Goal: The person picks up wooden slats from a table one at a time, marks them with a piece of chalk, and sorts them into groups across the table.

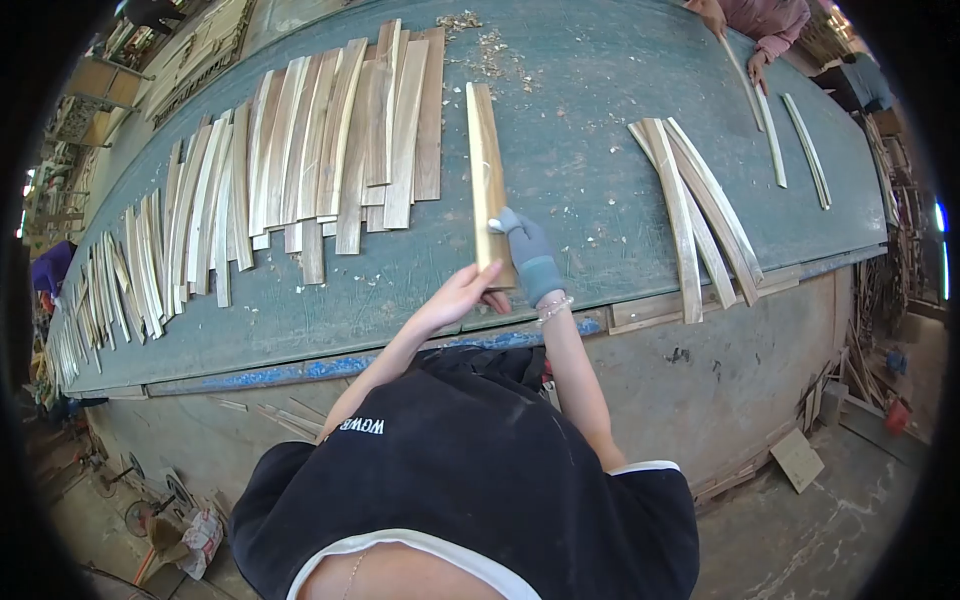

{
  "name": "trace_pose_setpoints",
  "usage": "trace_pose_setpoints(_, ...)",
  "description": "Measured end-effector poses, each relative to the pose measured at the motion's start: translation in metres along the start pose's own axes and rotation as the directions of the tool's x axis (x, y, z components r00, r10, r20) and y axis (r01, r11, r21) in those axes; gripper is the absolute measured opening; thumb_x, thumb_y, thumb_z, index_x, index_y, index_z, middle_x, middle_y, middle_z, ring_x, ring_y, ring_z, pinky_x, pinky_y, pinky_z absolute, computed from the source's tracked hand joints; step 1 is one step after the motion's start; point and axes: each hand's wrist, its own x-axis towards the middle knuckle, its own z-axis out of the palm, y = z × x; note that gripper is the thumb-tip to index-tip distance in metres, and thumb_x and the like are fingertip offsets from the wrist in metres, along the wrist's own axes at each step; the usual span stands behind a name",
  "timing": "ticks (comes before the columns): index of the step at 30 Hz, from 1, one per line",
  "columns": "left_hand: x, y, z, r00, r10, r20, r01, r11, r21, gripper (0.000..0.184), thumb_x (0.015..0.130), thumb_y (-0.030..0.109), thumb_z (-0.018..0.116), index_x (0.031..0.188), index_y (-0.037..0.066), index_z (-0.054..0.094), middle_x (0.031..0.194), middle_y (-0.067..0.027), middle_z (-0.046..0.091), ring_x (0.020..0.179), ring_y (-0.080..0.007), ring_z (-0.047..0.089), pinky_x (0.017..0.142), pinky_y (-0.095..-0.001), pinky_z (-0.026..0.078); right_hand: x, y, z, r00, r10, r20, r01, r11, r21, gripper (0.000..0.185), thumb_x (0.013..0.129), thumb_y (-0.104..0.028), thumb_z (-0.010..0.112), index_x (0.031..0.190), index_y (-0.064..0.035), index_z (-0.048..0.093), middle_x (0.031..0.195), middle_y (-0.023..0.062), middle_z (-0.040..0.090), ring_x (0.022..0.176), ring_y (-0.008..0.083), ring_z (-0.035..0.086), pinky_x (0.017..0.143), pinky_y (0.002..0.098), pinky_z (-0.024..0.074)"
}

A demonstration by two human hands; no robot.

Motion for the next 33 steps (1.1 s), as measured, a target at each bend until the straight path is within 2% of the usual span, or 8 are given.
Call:
trace_pose_setpoints(2,0.01,0.008,-0.012,0.986,-0.037,0.164,0.003,0.98,0.199,0.047,0.084,0.042,0.039,0.087,-0.003,0.05,0.07,-0.0153,0.059,0.064,-0.0218,0.059,0.061,-0.0319,0.046,0.005,0.017,0.003,0.999,-0.022,-0.035,0.023,1.0,0.004,0.033,0.084,-0.032,0.042,0.075,-0.0028,0.055,0.069,0.0117,0.056,0.057,0.0244,0.049,0.058,0.0287,0.0395)
trace_pose_setpoints(4,0.008,0.024,-0.027,0.999,-0.05,0.012,0.013,0.462,0.887,0.05,0.081,0.046,0.04,0.084,-0.002,0.054,0.074,-0.0181,0.059,0.072,-0.0296,0.058,0.066,-0.0359,0.045,-0.002,0.024,0.008,0.962,-0.22,-0.161,0.149,0.918,-0.367,0.031,0.084,-0.031,0.042,0.073,-0.0037,0.053,0.064,0.0115,0.056,0.059,0.0277,0.051,0.058,0.0312,0.0406)
trace_pose_setpoints(11,0.017,0.009,-0.101,0.795,0.369,-0.481,0.262,0.506,0.822,0.047,0.08,0.045,0.041,0.091,0.0,0.052,0.079,-0.0199,0.058,0.076,-0.0326,0.056,0.067,-0.0403,0.043,-0.023,0.054,0.036,0.818,-0.574,-0.038,0.187,0.328,-0.926,0.018,0.077,-0.03,0.05,0.077,-0.0117,0.048,0.074,0.007,0.052,0.066,0.0264,0.051,0.056,0.0374,0.0404)
trace_pose_setpoints(16,0.026,-0.033,-0.103,0.965,-0.141,-0.221,0.194,0.952,0.238,0.051,0.084,0.047,0.034,0.102,0.003,0.049,0.082,-0.0128,0.059,0.076,-0.0264,0.057,0.07,-0.0372,0.044,-0.029,0.062,0.051,0.801,-0.599,0.014,0.231,0.287,-0.93,0.018,0.077,-0.031,0.05,0.075,-0.0129,0.048,0.073,0.0044,0.051,0.066,0.0243,0.05,0.054,0.0366,0.0401)
trace_pose_setpoints(19,0.027,-0.046,-0.082,0.991,-0.107,-0.079,0.104,0.994,-0.042,0.057,0.084,0.051,0.027,0.113,0.004,0.042,0.097,-0.0115,0.055,0.081,-0.0202,0.056,0.075,-0.0348,0.044,-0.037,0.052,0.054,0.814,-0.58,-0.007,0.229,0.333,-0.915,0.019,0.077,-0.031,0.049,0.074,-0.0121,0.048,0.074,0.0045,0.05,0.068,0.0244,0.049,0.057,0.0372,0.0396)
trace_pose_setpoints(26,0.041,-0.078,-0.05,0.959,0.12,0.258,0.133,0.613,-0.779,0.064,0.077,0.06,0.026,0.124,0.017,0.031,0.09,-0.0047,0.055,0.081,-0.0167,0.055,0.076,-0.0327,0.044,-0.076,0.045,0.064,0.716,-0.692,0.095,0.454,0.357,-0.816,0.021,0.079,-0.028,0.046,0.077,-0.0067,0.043,0.077,0.0105,0.047,0.072,0.0278,0.047,0.063,0.0384,0.0387)
trace_pose_setpoints(28,0.024,-0.042,-0.036,0.993,-0.062,0.098,0.114,0.669,-0.735,0.056,0.079,0.058,0.029,0.12,0.02,0.034,0.074,-0.0018,0.051,0.067,-0.013,0.053,0.064,-0.0284,0.045,-0.075,0.039,0.062,0.825,-0.547,-0.141,0.381,0.723,-0.576,0.019,0.082,-0.023,0.041,0.083,-0.005,0.048,0.078,0.0127,0.049,0.071,0.0268,0.049,0.064,0.0342,0.0395)
trace_pose_setpoints(33,0.012,-0.041,-0.048,0.994,0.093,0.049,-0.05,0.832,-0.552,0.036,0.087,0.039,0.032,0.112,0.013,0.035,0.056,0.0021,0.031,0.048,-0.0073,0.036,0.046,-0.0218,0.033,-0.06,0.021,0.032,0.842,-0.423,-0.334,0.363,0.903,-0.229,0.02,0.084,-0.02,0.039,0.081,-0.0031,0.05,0.072,0.0083,0.05,0.063,0.0161,0.048,0.057,0.0275,0.0396)
